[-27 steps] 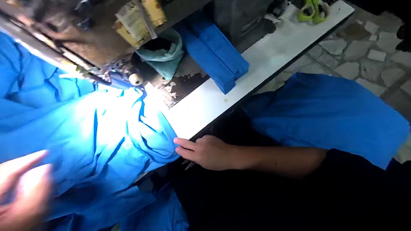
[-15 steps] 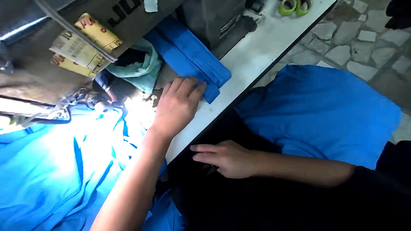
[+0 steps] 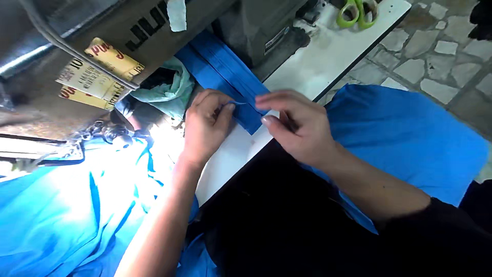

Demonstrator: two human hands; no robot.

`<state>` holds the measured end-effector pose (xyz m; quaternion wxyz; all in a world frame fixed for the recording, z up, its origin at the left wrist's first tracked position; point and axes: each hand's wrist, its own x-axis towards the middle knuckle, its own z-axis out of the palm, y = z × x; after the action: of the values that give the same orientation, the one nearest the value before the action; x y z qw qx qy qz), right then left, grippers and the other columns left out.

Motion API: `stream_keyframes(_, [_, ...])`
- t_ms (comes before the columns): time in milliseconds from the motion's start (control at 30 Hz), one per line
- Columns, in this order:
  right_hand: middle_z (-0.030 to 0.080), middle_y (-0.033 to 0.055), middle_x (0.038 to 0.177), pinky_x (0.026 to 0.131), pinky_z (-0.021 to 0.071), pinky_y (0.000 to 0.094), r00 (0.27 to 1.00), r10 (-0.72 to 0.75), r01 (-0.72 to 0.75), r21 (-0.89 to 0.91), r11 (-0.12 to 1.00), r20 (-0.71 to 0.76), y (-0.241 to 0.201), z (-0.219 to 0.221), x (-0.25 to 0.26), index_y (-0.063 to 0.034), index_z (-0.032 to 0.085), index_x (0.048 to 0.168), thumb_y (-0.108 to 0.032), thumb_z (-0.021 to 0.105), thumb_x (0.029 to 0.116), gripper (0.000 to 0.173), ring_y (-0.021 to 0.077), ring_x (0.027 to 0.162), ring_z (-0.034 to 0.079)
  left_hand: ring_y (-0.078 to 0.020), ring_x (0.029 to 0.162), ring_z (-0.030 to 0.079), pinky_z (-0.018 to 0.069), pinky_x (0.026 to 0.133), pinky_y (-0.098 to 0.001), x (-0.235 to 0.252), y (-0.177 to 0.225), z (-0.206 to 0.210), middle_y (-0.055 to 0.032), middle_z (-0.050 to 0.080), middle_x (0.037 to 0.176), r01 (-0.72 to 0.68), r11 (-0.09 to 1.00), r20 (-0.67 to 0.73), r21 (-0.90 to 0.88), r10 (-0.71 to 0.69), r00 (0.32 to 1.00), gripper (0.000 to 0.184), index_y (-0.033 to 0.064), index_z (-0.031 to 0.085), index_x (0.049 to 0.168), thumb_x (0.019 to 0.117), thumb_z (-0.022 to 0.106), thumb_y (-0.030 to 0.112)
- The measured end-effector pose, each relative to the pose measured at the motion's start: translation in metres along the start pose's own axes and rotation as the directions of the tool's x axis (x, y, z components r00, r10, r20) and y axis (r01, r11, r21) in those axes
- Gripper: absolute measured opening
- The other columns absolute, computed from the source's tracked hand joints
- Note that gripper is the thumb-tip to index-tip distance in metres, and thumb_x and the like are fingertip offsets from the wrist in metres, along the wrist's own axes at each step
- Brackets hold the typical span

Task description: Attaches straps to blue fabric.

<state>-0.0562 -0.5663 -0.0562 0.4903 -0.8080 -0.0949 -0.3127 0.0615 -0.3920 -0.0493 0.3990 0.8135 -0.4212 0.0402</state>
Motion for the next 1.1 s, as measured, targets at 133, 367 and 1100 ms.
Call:
stream_keyframes(133, [0.068, 0.0208, 0.124, 0.082, 0.0588, 0.0353, 0.989, 0.125, -0.116, -0.103, 0.988, 0.082, -0.006, 0.019, 0.046, 0.0038, 0.07, 0.114, -0.003, 0.064, 0.0941, 0.022, 0.0237, 0.101, 0.07, -0.0094, 0.105, 0.063, 0.0496, 0.094, -0.0242, 0.001, 0.007, -0.013, -0.0131, 0.07, 0.106, 0.014, 0.994, -0.114, -0.109, -0.026, 0.993, 0.017, -0.0038, 0.07, 0.098, 0.098, 0.057, 0.008])
stream_keyframes(367, [0.065, 0.0076, 0.097, 0.079, 0.0526, 0.0122, 0.964, -0.215, 0.144, 0.367, 0.919, 0.158, -0.07, 0.037, 0.049, 0.0057, 0.067, 0.099, -0.003, 0.061, 0.0961, 0.01, 0.0008, 0.09, 0.062, 0.0, 0.093, 0.068, 0.0566, 0.085, -0.0194, -0.055, 0.062, -0.068, 0.0127, 0.073, 0.1, -0.078, 0.741, -0.295, -0.667, -0.167, 0.941, 0.012, 0.023, 0.073, 0.106, 0.1015, 0.063, 0.027])
stream_keyframes(1100, [0.055, -0.0099, 0.071, 0.057, 0.0387, 0.006, 0.853, -0.165, -0.057, 0.402, 0.914, 0.495, -0.118, 0.086, 0.037, -0.006, 0.063, 0.087, -0.006, 0.067, 0.0929, 0.007, -0.0104, 0.062, 0.047, 0.0021, 0.1, 0.062, 0.0527, 0.086, -0.0145, -0.155, 0.076, -0.113, 0.0059, 0.066, 0.104, 0.046, 0.968, -0.28, -0.247, -0.117, 0.953, 0.009, 0.0053, 0.07, 0.099, 0.0952, 0.064, 0.011])
